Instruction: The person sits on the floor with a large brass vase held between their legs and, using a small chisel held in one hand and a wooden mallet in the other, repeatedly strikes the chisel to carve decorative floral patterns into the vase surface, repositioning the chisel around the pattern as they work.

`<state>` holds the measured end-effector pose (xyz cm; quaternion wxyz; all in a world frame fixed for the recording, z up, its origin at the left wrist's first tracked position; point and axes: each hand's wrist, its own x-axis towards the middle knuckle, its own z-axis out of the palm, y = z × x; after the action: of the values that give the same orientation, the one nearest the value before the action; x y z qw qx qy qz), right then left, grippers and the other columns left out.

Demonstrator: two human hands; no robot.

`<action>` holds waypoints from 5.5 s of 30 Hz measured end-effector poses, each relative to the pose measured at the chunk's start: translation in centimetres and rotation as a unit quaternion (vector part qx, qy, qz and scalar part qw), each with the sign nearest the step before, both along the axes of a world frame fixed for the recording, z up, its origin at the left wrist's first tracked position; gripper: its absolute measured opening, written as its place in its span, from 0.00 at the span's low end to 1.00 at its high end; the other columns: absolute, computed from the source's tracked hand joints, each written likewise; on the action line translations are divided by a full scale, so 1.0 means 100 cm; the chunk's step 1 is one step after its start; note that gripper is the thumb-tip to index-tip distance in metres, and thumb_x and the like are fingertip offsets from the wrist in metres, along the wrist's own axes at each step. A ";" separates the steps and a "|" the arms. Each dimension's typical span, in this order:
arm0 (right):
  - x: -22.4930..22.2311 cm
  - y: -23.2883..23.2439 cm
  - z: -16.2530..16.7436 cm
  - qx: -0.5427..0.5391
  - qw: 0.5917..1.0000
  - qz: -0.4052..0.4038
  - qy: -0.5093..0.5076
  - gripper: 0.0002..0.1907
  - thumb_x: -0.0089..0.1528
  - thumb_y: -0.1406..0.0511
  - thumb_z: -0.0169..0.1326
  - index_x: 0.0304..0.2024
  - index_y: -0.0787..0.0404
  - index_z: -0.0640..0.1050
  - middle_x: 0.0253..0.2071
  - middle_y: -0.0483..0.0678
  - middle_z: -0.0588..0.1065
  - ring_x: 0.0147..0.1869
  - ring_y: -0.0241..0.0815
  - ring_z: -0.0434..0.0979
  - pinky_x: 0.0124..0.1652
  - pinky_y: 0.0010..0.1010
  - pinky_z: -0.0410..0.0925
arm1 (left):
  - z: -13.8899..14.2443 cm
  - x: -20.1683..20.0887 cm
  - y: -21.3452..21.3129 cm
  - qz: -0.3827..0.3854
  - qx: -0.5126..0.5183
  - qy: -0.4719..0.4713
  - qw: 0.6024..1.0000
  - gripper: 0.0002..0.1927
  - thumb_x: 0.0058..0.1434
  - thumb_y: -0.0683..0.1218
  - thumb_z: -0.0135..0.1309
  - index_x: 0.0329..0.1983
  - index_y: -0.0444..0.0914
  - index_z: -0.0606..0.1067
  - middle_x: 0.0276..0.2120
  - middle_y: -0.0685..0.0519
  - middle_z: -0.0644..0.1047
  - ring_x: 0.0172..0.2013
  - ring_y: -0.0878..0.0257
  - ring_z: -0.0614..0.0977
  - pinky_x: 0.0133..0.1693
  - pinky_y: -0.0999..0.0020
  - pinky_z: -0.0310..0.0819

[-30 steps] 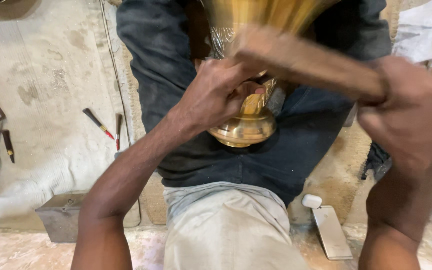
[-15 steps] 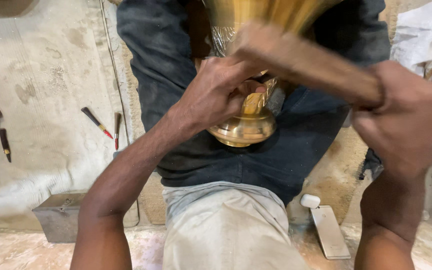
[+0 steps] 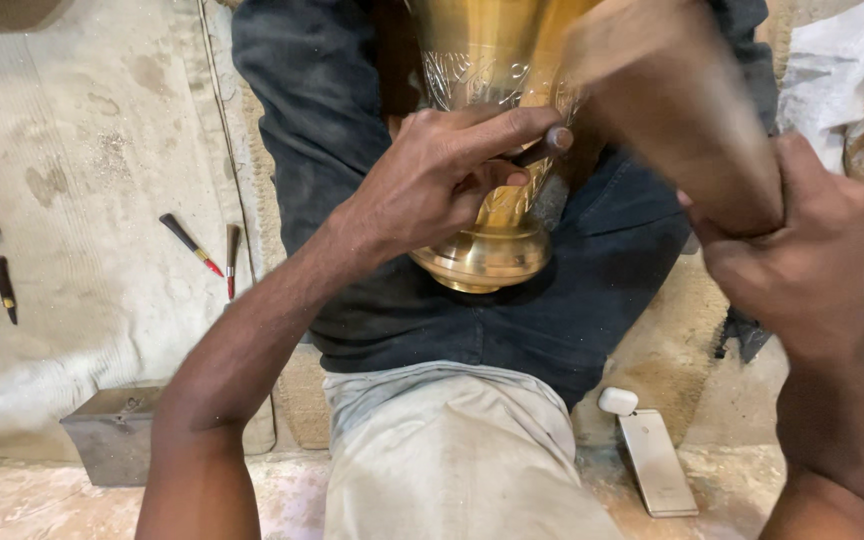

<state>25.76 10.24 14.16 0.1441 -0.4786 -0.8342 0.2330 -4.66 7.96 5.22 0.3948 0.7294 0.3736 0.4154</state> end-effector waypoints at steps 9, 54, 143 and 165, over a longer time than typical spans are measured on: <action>-0.002 -0.009 0.008 0.088 0.984 0.003 -0.153 0.13 0.58 0.72 0.65 0.44 0.66 0.79 0.33 0.56 0.79 0.34 0.50 0.82 0.35 0.37 0.74 | -0.006 -0.004 0.001 -0.013 -0.029 0.091 0.995 0.17 0.67 0.35 0.58 0.57 0.45 0.75 0.44 0.48 0.82 0.40 0.60 0.88 0.40 0.67 0.87; 0.010 -0.046 -0.001 -0.190 0.979 -0.022 0.064 0.26 0.65 0.50 0.58 0.48 0.64 0.66 0.25 0.45 0.71 0.23 0.36 0.73 0.25 0.29 0.69 | -0.015 0.003 0.003 0.023 0.016 0.051 0.998 0.29 0.62 0.28 0.49 0.66 0.37 0.69 0.50 0.45 0.83 0.43 0.59 0.89 0.40 0.69 0.88; 0.023 0.036 -0.042 0.103 0.993 0.046 0.020 0.17 0.63 0.73 0.64 0.51 0.67 0.73 0.35 0.54 0.77 0.34 0.43 0.80 0.34 0.34 0.75 | 0.003 0.008 -0.002 0.037 -0.019 0.073 0.996 0.27 0.66 0.33 0.56 0.66 0.43 0.71 0.48 0.49 0.82 0.44 0.60 0.87 0.43 0.67 0.87; -0.001 0.022 -0.002 0.097 0.995 0.011 -0.022 0.12 0.63 0.71 0.63 0.46 0.67 0.74 0.31 0.52 0.77 0.32 0.45 0.80 0.33 0.34 0.72 | -0.004 0.004 0.004 0.044 0.036 0.052 0.997 0.21 0.65 0.32 0.58 0.60 0.36 0.73 0.47 0.46 0.84 0.43 0.58 0.87 0.39 0.66 0.86</action>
<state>25.68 12.45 13.97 0.1691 -0.4580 -0.8611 0.1416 -4.21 8.32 4.80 0.3291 0.7468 0.4104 0.4069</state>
